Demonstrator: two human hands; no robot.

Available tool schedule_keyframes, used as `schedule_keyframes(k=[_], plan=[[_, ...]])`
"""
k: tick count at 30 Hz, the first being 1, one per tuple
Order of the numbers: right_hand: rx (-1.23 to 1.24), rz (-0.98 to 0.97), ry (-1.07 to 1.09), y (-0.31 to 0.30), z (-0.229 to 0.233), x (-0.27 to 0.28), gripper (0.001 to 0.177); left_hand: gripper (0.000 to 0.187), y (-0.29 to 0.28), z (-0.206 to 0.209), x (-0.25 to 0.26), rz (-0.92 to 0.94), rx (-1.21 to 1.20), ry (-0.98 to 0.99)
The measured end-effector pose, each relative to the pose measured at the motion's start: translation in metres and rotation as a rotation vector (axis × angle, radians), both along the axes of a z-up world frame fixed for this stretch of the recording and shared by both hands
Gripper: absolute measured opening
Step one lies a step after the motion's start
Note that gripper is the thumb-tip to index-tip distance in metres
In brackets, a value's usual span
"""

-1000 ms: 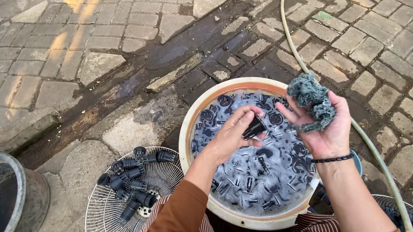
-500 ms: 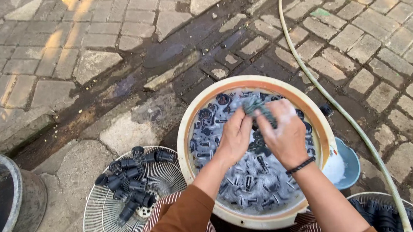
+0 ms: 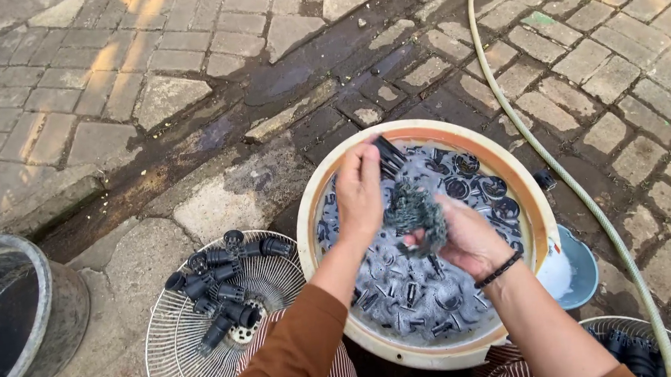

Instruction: Cleaning black plastic components in a bucket of soapy water.

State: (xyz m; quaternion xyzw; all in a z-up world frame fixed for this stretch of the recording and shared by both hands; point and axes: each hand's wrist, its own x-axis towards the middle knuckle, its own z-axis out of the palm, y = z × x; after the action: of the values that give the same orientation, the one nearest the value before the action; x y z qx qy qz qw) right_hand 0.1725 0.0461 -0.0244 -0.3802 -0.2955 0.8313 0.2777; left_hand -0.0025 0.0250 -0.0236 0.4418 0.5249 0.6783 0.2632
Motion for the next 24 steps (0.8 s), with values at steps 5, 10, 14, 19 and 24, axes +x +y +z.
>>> schedule_keyframes(k=[5,10,14,19,24], plan=[[-0.019,-0.199,-0.045,0.013,0.030,0.030,0.021,0.031,-0.006,-0.018,-0.027,-0.037,-0.291,0.146],[0.172,-0.347,0.036,0.028,0.060,0.097,0.025,0.038,-0.021,-0.052,-0.024,-0.401,-0.580,0.456],[0.239,-0.494,0.033,0.033,0.056,0.173,0.022,0.045,-0.026,-0.072,-0.019,-0.661,-0.627,0.798],[0.210,-0.596,-0.072,0.051,-0.070,0.282,0.020,0.048,-0.033,-0.035,-0.004,-0.722,-0.769,0.968],[-0.061,-0.619,-0.486,0.046,-0.247,0.351,0.016,0.048,-0.034,-0.019,0.000,-0.737,-0.754,1.016]])
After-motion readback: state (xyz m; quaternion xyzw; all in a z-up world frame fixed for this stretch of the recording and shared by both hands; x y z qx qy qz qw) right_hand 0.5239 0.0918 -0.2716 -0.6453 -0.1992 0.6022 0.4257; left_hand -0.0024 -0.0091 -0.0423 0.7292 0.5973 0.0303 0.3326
